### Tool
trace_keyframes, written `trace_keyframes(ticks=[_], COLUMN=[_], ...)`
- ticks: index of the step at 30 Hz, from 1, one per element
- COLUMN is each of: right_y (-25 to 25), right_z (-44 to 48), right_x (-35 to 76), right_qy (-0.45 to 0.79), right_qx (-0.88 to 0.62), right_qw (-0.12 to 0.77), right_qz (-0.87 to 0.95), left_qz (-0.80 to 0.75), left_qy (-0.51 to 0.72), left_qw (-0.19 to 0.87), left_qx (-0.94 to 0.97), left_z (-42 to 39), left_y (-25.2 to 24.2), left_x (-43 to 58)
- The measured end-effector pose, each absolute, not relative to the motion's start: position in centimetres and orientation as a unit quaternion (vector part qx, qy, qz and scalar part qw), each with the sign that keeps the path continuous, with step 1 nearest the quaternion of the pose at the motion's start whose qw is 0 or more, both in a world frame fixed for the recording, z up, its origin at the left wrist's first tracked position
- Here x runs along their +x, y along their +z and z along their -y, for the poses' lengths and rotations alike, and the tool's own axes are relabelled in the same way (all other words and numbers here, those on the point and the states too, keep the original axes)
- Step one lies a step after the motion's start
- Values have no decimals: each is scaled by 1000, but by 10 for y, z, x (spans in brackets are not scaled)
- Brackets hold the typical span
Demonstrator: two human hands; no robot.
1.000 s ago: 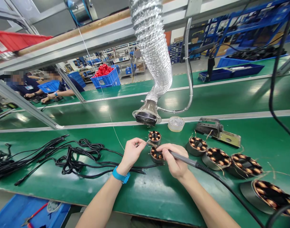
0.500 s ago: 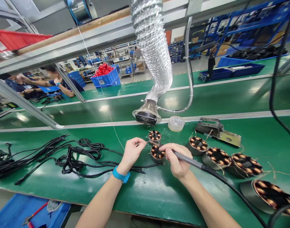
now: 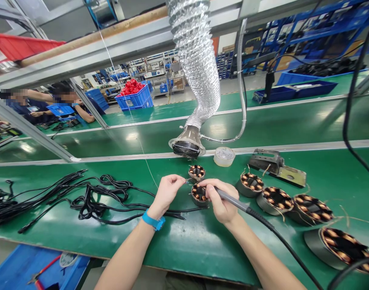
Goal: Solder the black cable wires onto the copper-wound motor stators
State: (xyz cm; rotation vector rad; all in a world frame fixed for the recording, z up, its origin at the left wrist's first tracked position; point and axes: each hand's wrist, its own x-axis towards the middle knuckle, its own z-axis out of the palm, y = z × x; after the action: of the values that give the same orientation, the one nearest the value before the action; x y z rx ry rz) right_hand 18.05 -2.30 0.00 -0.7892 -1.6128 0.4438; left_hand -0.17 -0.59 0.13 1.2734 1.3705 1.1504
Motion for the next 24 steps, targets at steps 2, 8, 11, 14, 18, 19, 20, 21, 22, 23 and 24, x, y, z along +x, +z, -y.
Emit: trace_keyframes(ticks=[2, 8, 11, 14, 18, 19, 20, 21, 22, 23, 24], right_y=[0, -2, -4, -7, -7, -6, -5, -3, -2, -1, 1], right_z=[22, 20, 20, 21, 22, 23, 23, 23, 23, 23, 23], right_x=[180, 178, 178, 180, 181, 181, 181, 180, 180, 179, 179], right_qy=[192, 201, 199, 189, 169, 167, 165, 164, 163, 161, 160], right_qx=[-342, -351, -355, -345, -321, -311, -300, -290, -281, -274, -269], right_qw=[602, 605, 605, 617, 624, 621, 619, 616, 614, 610, 607], right_qz=[695, 685, 684, 681, 692, 699, 707, 714, 720, 725, 730], left_qz=[-555, -529, -514, -503, -503, -504, -504, -504, -504, -504, -505], left_qy=[455, 444, 440, 436, 431, 430, 429, 429, 430, 431, 431], left_qw=[485, 566, 594, 612, 616, 616, 615, 613, 611, 609, 607], left_qx=[499, 451, 435, 428, 426, 427, 429, 431, 433, 435, 436], left_z=[5, 4, 4, 2, 2, 2, 2, 2, 2, 2, 3], left_y=[2, 3, 3, 4, 5, 5, 5, 5, 4, 4, 3], left_x=[-3, -6, -7, -9, -9, -9, -9, -9, -9, -9, -9])
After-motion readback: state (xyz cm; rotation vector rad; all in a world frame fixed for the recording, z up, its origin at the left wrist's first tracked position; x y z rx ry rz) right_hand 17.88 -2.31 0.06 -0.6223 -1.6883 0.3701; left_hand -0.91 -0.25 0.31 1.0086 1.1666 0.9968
